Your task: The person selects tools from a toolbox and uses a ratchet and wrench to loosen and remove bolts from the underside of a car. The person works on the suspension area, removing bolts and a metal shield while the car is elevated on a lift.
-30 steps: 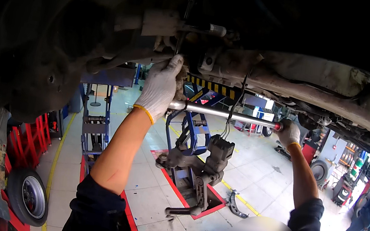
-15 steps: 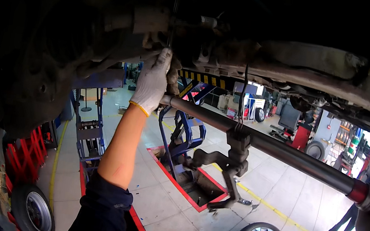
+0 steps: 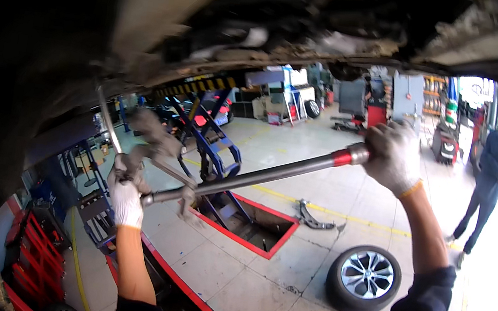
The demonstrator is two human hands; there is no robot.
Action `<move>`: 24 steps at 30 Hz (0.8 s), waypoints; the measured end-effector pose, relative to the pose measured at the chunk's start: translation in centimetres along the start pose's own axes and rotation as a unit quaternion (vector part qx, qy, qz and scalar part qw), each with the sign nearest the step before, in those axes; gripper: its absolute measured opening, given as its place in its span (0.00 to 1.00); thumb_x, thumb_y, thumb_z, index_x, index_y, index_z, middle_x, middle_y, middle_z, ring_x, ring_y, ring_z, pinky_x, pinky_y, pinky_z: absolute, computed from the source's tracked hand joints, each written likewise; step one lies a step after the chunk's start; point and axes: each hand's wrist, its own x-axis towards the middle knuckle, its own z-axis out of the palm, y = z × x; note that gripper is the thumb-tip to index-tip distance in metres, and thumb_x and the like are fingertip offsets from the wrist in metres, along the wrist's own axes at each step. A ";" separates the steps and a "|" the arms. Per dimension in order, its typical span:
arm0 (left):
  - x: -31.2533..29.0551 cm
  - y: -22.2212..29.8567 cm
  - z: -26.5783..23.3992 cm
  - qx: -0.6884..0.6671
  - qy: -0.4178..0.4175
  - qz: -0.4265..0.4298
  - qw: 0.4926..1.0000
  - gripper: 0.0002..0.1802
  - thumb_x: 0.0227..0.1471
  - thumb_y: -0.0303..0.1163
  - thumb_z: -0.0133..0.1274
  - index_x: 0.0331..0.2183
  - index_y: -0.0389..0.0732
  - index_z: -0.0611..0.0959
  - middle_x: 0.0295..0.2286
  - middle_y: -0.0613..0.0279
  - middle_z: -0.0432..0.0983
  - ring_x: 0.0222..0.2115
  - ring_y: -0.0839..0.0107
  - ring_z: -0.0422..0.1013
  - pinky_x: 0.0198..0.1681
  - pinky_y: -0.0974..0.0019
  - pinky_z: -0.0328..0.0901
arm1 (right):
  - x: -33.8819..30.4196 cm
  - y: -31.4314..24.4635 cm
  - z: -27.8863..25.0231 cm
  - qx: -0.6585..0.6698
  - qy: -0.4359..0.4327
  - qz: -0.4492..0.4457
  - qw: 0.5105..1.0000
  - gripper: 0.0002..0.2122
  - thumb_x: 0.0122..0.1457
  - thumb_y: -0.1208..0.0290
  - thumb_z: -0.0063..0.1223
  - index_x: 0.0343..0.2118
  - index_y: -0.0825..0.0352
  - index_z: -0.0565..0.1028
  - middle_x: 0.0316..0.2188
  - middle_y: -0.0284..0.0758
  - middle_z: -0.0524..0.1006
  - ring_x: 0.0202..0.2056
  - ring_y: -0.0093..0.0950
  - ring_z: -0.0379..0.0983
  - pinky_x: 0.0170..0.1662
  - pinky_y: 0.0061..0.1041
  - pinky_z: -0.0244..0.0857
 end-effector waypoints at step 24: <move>-5.6 -52.4 32.8 -0.278 -0.311 -0.662 0.622 0.27 0.69 0.57 0.39 0.37 0.42 0.78 0.15 0.76 0.52 0.12 0.82 0.47 0.15 0.72 0.46 | -36.6 23.0 22.9 -0.011 -0.384 0.232 0.894 0.16 0.44 0.64 0.74 0.20 0.60 0.71 0.19 0.35 0.69 0.24 0.35 0.67 0.35 0.34 0.60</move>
